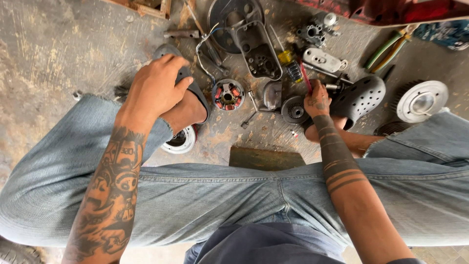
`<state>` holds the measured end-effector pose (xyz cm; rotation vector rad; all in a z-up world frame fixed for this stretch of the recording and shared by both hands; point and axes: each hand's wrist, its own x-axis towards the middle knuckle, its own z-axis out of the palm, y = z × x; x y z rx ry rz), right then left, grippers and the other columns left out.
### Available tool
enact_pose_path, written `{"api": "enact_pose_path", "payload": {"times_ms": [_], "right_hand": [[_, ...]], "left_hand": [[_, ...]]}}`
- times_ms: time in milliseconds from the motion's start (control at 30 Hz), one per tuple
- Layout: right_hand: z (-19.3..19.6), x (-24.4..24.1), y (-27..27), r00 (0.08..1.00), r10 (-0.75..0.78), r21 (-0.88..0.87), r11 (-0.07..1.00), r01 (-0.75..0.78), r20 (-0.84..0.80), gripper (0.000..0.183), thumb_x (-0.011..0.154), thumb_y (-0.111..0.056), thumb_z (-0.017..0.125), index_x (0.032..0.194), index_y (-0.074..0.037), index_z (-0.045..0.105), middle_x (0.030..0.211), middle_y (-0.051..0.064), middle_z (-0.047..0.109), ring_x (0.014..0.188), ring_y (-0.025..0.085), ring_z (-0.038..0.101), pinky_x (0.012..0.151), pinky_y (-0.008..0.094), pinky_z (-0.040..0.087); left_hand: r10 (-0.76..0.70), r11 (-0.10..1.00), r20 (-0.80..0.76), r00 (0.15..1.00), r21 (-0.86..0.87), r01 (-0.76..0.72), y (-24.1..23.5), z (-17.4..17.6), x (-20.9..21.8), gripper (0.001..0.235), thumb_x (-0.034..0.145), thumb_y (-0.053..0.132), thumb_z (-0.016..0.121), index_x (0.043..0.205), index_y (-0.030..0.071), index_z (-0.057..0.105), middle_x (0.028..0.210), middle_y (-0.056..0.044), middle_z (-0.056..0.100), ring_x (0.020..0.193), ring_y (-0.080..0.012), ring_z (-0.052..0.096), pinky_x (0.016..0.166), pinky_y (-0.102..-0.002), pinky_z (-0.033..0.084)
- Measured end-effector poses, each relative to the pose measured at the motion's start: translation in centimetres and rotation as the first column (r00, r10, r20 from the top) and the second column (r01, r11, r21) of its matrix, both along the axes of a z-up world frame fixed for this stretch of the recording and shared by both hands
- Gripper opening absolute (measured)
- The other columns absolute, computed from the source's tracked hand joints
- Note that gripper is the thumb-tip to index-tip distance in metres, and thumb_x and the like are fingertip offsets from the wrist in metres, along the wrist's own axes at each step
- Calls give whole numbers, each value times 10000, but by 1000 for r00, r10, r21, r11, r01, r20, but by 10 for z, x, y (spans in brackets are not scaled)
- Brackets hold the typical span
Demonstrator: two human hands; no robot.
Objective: Disassembling and inspecting components of a motorcycle engine
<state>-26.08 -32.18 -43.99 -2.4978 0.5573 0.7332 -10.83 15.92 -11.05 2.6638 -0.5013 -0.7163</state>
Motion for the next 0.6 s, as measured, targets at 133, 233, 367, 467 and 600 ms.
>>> {"api": "enact_pose_path", "payload": {"times_ms": [133, 233, 367, 467, 600], "right_hand": [[10, 1, 6, 997, 53, -11, 998, -54, -60, 627, 958, -235, 580, 1531, -117, 355, 1486, 258, 477, 1475, 411, 372, 1097, 768, 323], [14, -1, 11, 952, 136, -80, 990, -118, 273, 606, 816, -31, 575, 1410, -76, 466, 1184, 200, 598, 1014, 444, 609, 785, 621, 460], [24, 2, 10, 966, 88, -38, 996, -81, 245, 566, 840, -49, 564, 1389, -141, 458, 1194, 200, 554, 1063, 483, 591, 839, 698, 446], [25, 6, 10, 984, 24, 5, 1000, -25, 179, 519, 889, -64, 564, 1383, -168, 443, 1222, 221, 508, 1126, 535, 579, 904, 773, 446], [13, 5, 3, 973, -9, 18, 1000, 5, 231, 583, 856, -53, 585, 1401, -225, 465, 1239, 228, 513, 1140, 553, 574, 881, 762, 480]], "left_hand": [[1, 1000, -10, 1000, 3, -1, -2, -2, -2, 330, 978, 230, 674, 1263, 65, 690, 1152, -194, 693, 1002, -454, 698, 776, -572, 566], [36, 999, 4, 999, 3, -36, -4, 1, -3, 329, 959, 159, 691, 1265, 40, 671, 1160, -128, 698, 861, -332, 694, 747, -470, 563], [8, 1000, -28, 1000, -10, -8, 0, -6, -3, 354, 970, 191, 672, 1290, 39, 669, 1163, -177, 693, 947, -407, 692, 764, -524, 564], [-27, 1000, -67, 997, -18, 26, 2, -9, -2, 380, 988, 234, 658, 1317, 43, 664, 1167, -228, 681, 1028, -475, 688, 791, -586, 568], [-33, 999, -70, 997, -1, 33, -6, -2, 1, 369, 994, 219, 655, 1310, 31, 678, 1156, -236, 687, 1019, -473, 693, 784, -579, 574]]}}
